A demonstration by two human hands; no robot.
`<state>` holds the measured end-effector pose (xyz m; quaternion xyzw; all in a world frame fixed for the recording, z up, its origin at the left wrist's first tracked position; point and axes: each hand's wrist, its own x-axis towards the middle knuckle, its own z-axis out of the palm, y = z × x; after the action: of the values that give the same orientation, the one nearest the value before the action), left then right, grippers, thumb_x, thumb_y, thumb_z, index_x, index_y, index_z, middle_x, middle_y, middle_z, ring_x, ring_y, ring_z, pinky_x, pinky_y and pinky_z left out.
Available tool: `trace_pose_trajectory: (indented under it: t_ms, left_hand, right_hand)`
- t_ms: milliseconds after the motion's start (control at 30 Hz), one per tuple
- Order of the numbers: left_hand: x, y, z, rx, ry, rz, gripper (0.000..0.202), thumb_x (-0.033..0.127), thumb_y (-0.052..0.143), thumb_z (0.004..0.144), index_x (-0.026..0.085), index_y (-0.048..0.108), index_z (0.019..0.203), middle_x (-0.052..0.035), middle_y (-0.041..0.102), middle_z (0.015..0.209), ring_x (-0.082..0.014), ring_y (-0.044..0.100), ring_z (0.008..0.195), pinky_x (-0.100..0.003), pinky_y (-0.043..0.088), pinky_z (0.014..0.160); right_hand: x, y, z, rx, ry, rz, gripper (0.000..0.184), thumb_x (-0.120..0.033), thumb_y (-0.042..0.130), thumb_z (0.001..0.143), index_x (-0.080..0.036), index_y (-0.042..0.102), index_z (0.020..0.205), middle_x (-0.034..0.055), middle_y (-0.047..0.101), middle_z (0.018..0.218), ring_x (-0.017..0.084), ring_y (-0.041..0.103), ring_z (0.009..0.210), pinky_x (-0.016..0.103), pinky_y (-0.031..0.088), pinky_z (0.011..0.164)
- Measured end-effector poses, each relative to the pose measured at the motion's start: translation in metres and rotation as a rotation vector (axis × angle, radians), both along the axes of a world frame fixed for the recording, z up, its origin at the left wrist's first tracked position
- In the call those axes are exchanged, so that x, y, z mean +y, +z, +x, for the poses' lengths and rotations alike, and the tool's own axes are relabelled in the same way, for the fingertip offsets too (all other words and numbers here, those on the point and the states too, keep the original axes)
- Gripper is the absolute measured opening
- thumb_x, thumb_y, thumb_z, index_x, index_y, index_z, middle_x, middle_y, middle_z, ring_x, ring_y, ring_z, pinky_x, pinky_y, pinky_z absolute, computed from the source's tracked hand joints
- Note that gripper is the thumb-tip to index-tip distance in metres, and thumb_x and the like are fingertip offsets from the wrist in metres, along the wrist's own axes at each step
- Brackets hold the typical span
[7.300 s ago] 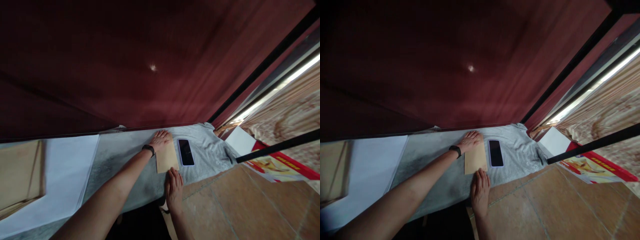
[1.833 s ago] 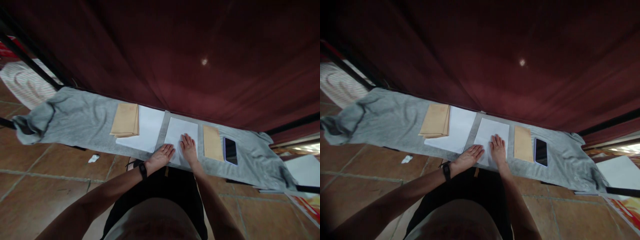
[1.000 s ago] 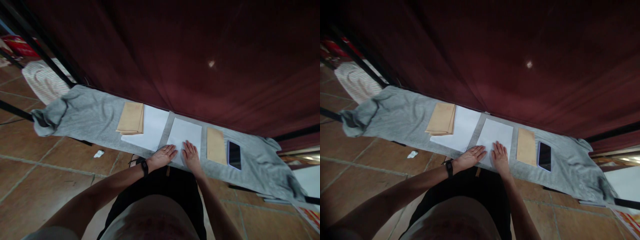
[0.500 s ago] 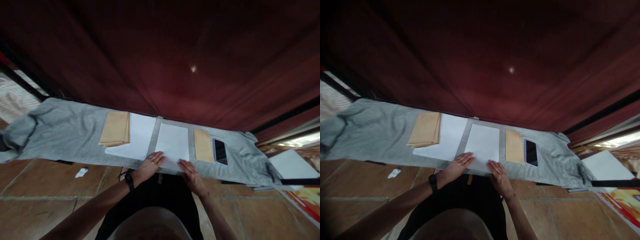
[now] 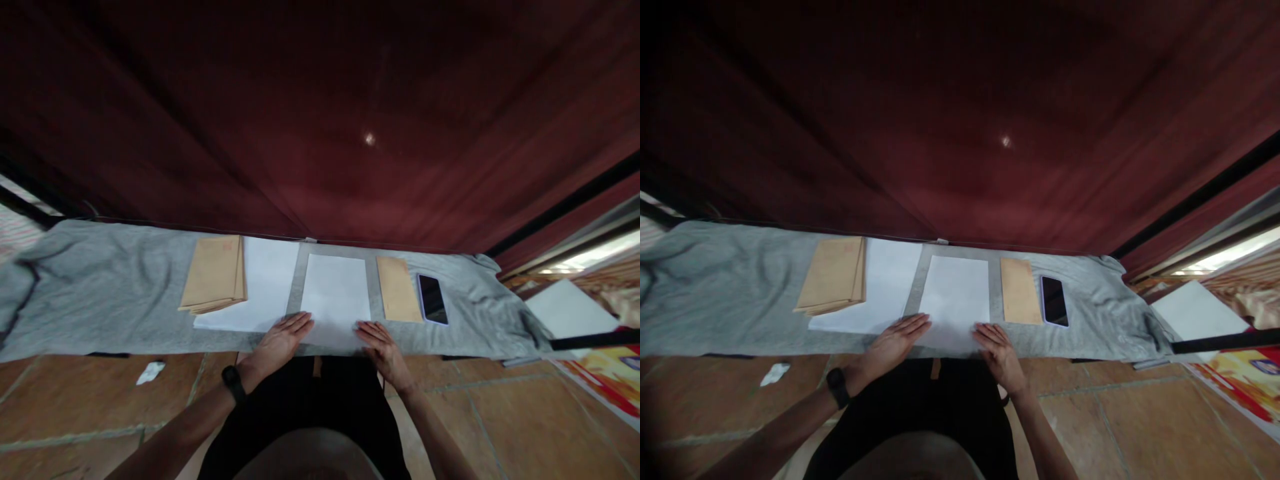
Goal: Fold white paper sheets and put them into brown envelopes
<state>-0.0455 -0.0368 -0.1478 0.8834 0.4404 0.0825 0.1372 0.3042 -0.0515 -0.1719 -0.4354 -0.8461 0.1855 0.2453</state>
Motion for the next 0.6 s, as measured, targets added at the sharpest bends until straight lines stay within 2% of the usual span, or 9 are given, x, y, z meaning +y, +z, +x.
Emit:
trace_pose_trajectory:
  t_ms: [100, 233, 333, 400, 500, 600]
  left_hand:
    - [0.003, 0.0, -0.009, -0.058, -0.03, -0.06, 0.076, -0.006, 0.043, 0.077, 0.025, 0.05, 0.146, -0.004, 0.043, 0.158, -0.0171, 0.039, 0.146, -0.038, 0.034, 0.121]
    - [0.021, 0.014, -0.007, -0.177, -0.096, -0.191, 0.072, -0.004, 0.041, 0.077, 0.028, 0.058, 0.14, 0.0006, 0.057, 0.147, -0.0147, 0.052, 0.136, -0.032, 0.04, 0.116]
    - [0.044, 0.028, 0.02, -0.218, -0.027, -0.099, 0.054, 0.01, 0.041, 0.093, 0.023, 0.052, 0.144, -0.0047, 0.05, 0.153, -0.0171, 0.045, 0.142, -0.036, 0.037, 0.119]
    - [0.058, 0.031, 0.047, -0.208, -0.019, -0.028, 0.048, 0.023, 0.041, 0.1, 0.019, 0.048, 0.147, -0.0086, 0.046, 0.155, -0.0195, 0.039, 0.146, -0.041, 0.032, 0.121]
    - [0.075, 0.019, 0.083, -0.118, -0.07, 0.0, 0.047, 0.032, 0.042, 0.102, 0.015, 0.048, 0.146, -0.012, 0.044, 0.156, -0.0214, 0.036, 0.148, -0.041, 0.028, 0.122]
    - [0.083, 0.001, 0.1, -0.048, -0.071, 0.016, 0.051, 0.037, 0.045, 0.102, 0.013, 0.046, 0.147, -0.0132, 0.042, 0.157, -0.0233, 0.034, 0.148, -0.042, 0.026, 0.122]
  right_hand:
    - [-0.001, 0.001, -0.001, -0.016, -0.005, 0.003, 0.063, -0.01, 0.05, 0.088, -0.028, 0.048, 0.148, 0.0064, 0.049, 0.153, 0.023, 0.044, 0.143, 0.055, 0.034, 0.12]
    - [-0.001, 0.003, -0.002, -0.055, -0.003, -0.007, 0.065, -0.009, 0.049, 0.083, -0.027, 0.052, 0.145, 0.006, 0.047, 0.155, 0.024, 0.042, 0.144, 0.056, 0.034, 0.12]
    - [-0.001, 0.002, -0.002, -0.061, -0.013, -0.007, 0.063, -0.011, 0.05, 0.084, -0.027, 0.054, 0.144, 0.006, 0.048, 0.154, 0.025, 0.043, 0.144, 0.056, 0.034, 0.119]
    - [0.0, 0.001, -0.002, -0.056, -0.018, 0.008, 0.06, -0.013, 0.049, 0.086, -0.028, 0.055, 0.143, 0.0059, 0.05, 0.153, 0.025, 0.044, 0.143, 0.056, 0.036, 0.118]
    - [0.0, 0.001, -0.002, -0.054, -0.017, 0.024, 0.055, -0.017, 0.05, 0.09, -0.029, 0.055, 0.143, 0.006, 0.051, 0.151, 0.025, 0.046, 0.141, 0.055, 0.037, 0.117]
    - [0.0, 0.001, -0.003, -0.06, -0.013, 0.017, 0.052, -0.021, 0.051, 0.091, -0.028, 0.056, 0.143, 0.0069, 0.052, 0.151, 0.026, 0.047, 0.14, 0.055, 0.036, 0.117]
